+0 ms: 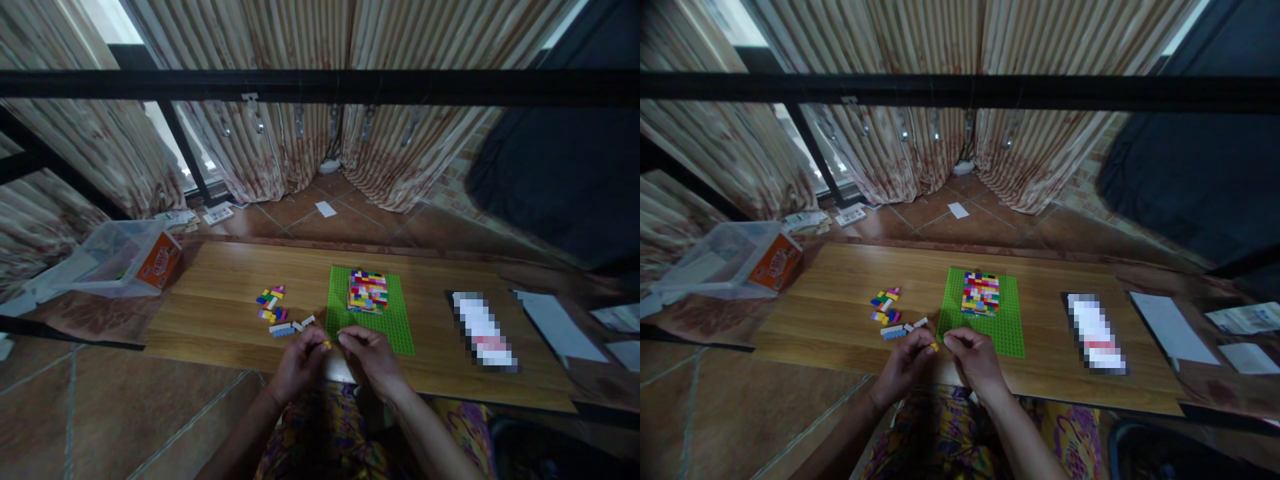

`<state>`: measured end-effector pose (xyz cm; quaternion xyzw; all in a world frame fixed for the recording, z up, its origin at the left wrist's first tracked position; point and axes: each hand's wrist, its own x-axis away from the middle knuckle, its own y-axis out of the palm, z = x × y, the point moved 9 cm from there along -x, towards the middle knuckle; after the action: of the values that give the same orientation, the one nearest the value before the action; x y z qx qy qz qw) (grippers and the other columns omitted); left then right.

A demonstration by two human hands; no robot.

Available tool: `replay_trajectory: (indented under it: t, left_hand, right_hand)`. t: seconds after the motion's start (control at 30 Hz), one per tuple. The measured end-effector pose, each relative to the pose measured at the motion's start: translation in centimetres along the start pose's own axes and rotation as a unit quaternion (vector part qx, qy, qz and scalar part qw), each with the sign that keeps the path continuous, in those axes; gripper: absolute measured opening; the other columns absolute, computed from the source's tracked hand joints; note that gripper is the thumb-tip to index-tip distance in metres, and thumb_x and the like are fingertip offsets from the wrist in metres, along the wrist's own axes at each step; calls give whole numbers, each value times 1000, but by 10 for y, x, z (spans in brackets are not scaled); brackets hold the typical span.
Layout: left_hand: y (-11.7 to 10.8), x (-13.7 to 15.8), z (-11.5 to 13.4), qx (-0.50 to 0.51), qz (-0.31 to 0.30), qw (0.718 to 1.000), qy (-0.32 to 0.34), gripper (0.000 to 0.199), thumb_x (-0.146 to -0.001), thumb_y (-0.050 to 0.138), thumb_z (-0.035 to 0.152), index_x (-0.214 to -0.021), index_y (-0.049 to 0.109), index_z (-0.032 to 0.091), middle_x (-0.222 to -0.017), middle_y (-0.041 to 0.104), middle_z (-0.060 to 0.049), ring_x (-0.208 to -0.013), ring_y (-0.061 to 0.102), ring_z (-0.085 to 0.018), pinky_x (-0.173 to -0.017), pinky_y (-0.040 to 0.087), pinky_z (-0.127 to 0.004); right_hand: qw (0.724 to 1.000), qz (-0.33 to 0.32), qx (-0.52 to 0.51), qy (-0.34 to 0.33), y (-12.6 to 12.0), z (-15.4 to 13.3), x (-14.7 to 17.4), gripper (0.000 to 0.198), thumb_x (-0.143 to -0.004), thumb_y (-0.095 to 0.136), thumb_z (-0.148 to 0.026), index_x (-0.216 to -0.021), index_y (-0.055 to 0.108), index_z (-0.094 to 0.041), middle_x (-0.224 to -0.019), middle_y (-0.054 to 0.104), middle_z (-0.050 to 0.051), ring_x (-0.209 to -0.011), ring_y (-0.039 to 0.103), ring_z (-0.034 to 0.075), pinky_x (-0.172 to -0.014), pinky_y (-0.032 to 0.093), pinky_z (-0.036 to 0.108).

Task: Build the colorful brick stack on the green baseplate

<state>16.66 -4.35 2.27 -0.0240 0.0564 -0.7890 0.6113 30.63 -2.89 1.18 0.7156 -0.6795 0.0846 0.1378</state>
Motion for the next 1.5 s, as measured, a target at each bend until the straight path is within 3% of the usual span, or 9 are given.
replay_trajectory:
  t: [0.2, 0.37, 0.53, 0.73, 0.93, 1.07, 1.23, 1.5]
  left_hand:
    - [-4, 1, 5, -48, 25, 999, -8, 11, -90, 51, 27, -87, 53, 17, -77, 52, 0, -73, 49, -13, -68, 40, -25]
    - [-2, 1, 1, -47, 17, 999, -10, 12, -91, 49, 28, -87, 52, 17, -77, 51, 0, -73, 49, -13, -68, 40, -25]
    - [-3, 1, -1, -61, 19, 998, -8, 13, -92, 49, 29, -88, 52, 17, -76, 50, 1, -72, 47, -13, -67, 39, -24]
    - [-2, 1, -2, -53, 16, 998, -18, 14, -91, 49, 30, -86, 51, 18, -72, 46, 2, -68, 43, -12, -63, 36, -23]
    - [-2, 1, -4, -53, 20, 998, -22, 14, -91, 50, 31, -86, 51, 18, -73, 47, 2, -69, 44, -12, -63, 36, -23]
    - [-2, 1, -6, -63, 18, 998, -21, 13, -91, 49, 30, -88, 51, 18, -72, 46, 2, -68, 43, -12, -63, 36, -23]
    - [-2, 2, -8, -66, 16, 997, -21, 13, -92, 48, 31, -88, 51, 18, -72, 46, 2, -68, 43, -12, -63, 36, -23]
    - [-1, 0, -4, -45, 14, 999, -24, 14, -91, 49, 31, -87, 51, 18, -71, 45, 3, -67, 42, -12, -63, 35, -23]
  right_hand:
    - [978, 135, 98, -125, -61, -48, -13, 28, -66, 74, -42, -83, 74, -20, -78, 73, 4, -71, 63, 19, -70, 50, 33]
    - [946, 167, 218, -174, -84, -75, -20, 28, -73, 67, -42, -87, 74, -19, -89, 75, 8, -80, 67, 23, -77, 52, 38]
    - [894, 158, 332, -257, -75, -97, -25, 27, -81, 58, -41, -88, 73, -20, -90, 73, 7, -76, 66, 20, -72, 52, 35]
    - [833, 112, 426, -334, -50, -104, -33, 26, -88, 49, -31, -86, 73, -23, -95, 69, 7, -88, 63, 22, -83, 50, 39]
    - [769, 88, 516, -366, -35, -101, -38, 26, -90, 48, -24, -88, 73, -21, -94, 68, 9, -88, 59, 24, -83, 49, 40]
    - [741, 82, 552, -374, -30, -103, -37, 24, -89, 49, -22, -87, 73, -21, -93, 70, 9, -86, 58, 25, -80, 49, 39]
    - [744, 97, 544, -377, -33, -102, -37, 24, -88, 49, -19, -95, 71, -21, -98, 72, 8, -89, 60, 24, -82, 49, 39]
    - [808, 140, 463, -337, -49, -99, -36, 29, -89, 46, -30, -101, 71, -20, -94, 72, 9, -86, 63, 24, -81, 49, 40]
